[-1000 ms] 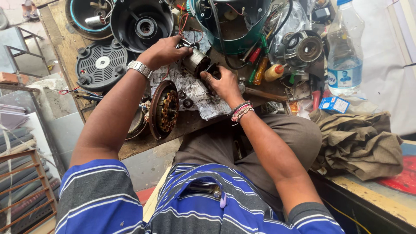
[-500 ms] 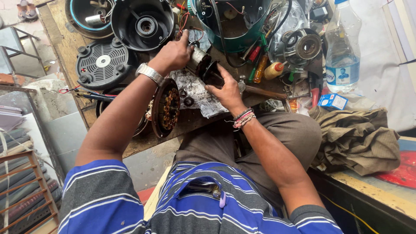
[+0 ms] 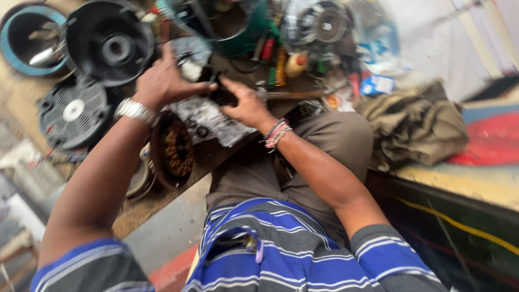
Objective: The person uses a hammer to tap a small electric motor on a workbench, then removes a metal ring from the motor shaft. The person wipes the motor and the removed ring with a cloth.
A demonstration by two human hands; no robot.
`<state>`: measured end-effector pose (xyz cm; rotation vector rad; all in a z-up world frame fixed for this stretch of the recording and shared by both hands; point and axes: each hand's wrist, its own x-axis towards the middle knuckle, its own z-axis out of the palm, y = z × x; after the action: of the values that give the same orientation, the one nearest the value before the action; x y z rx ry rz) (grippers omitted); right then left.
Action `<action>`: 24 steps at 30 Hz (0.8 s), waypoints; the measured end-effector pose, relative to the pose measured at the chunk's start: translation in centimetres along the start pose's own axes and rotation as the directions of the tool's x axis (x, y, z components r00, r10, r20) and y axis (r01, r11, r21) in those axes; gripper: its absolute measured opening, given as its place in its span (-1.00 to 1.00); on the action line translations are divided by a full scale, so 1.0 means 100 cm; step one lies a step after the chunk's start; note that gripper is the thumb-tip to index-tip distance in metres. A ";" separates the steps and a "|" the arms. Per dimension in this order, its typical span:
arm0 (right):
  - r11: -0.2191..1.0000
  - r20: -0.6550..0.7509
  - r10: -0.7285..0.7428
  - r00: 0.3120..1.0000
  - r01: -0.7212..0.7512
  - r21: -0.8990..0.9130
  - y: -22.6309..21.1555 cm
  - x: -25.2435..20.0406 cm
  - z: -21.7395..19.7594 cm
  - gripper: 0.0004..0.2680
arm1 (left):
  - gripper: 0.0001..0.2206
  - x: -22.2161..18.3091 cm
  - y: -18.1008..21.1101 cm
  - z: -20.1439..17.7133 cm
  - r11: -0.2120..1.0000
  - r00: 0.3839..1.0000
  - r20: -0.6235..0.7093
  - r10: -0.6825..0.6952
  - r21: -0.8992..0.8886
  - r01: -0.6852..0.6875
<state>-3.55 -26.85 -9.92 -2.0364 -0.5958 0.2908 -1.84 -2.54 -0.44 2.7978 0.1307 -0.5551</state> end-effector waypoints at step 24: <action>0.566 -0.569 0.339 0.749 -0.646 -0.513 -0.102 -0.296 -0.287 -0.77 | 0.22 -0.010 -0.002 -0.010 0.985 0.994 -0.046 0.102 -0.135 -0.108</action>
<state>-19.33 -59.30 12.47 -2.8849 0.2480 -0.0693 -2.48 -2.10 0.76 2.6641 0.0281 -0.4486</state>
